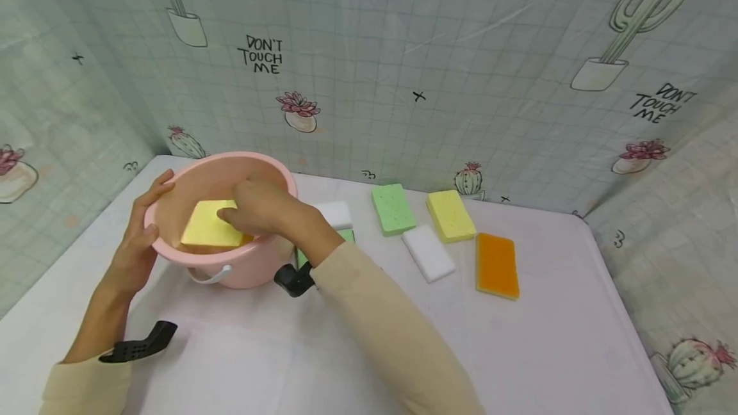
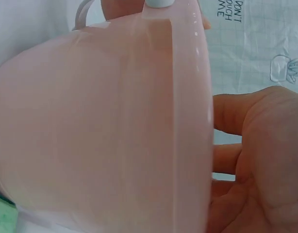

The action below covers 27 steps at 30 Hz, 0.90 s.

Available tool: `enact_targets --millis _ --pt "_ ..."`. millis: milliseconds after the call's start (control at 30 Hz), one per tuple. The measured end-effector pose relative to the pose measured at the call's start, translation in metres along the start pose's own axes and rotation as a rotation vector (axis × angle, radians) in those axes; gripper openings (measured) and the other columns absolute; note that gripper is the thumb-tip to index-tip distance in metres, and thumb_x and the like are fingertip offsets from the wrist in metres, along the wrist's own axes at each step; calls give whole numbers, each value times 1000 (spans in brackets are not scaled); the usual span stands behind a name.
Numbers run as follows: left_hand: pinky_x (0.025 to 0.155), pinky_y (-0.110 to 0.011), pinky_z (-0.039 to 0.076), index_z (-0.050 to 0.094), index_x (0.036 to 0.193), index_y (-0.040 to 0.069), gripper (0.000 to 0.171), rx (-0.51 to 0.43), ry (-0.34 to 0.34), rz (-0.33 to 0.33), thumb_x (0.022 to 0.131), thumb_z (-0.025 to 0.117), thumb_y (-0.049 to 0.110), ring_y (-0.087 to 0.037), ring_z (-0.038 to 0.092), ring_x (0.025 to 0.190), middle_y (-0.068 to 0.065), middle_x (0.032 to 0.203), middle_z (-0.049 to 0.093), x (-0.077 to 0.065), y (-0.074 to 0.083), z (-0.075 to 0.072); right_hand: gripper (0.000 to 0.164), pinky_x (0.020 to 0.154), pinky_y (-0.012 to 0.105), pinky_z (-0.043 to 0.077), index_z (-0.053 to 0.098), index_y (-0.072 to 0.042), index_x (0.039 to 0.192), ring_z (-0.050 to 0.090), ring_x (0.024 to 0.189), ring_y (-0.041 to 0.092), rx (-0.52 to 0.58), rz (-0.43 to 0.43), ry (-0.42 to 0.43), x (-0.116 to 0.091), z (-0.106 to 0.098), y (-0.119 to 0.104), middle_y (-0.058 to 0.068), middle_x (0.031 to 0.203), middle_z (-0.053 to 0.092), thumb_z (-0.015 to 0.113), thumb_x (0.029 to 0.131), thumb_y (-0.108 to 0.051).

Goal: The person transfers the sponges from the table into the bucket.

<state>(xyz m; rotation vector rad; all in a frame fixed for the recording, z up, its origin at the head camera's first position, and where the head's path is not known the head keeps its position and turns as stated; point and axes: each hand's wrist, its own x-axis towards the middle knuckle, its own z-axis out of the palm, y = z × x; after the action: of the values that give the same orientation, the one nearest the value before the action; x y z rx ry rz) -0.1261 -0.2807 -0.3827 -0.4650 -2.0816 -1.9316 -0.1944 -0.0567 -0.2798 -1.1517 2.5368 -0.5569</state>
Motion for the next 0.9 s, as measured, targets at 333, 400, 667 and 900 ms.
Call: enact_targets --millis 333,400,667,900 --pt "112 -51 1 31 148 18 59 7 -30 7 91 46 20 -21 5 143 1 159 8 -1 1 -2 42 104 23 30 53 -2 134 42 127 15 -48 4 31 -11 -14 5 6 134 54 50 99 -26" --pt "112 -50 2 31 148 19 59 3 -31 4 91 46 21 -21 5 143 1 159 8 -1 1 -2 40 104 25 31 55 -5 133 43 127 15 -27 -22 66 -14 -16 6 3 133 55 51 99 -25" --pt "112 -53 1 31 148 19 59 3 -34 -5 91 46 21 -21 4 143 1 159 7 -1 2 -1 35 77 21 46 58 -10 130 59 87 10 118 -95 227 -36 -25 14 3 125 57 52 98 -23" --pt "111 -54 2 31 149 20 60 12 -33 -12 91 46 19 -22 5 143 2 159 7 -1 2 -3 33 71 23 48 60 -12 128 58 82 10 204 -79 327 -55 -25 27 0 123 57 54 97 -22"
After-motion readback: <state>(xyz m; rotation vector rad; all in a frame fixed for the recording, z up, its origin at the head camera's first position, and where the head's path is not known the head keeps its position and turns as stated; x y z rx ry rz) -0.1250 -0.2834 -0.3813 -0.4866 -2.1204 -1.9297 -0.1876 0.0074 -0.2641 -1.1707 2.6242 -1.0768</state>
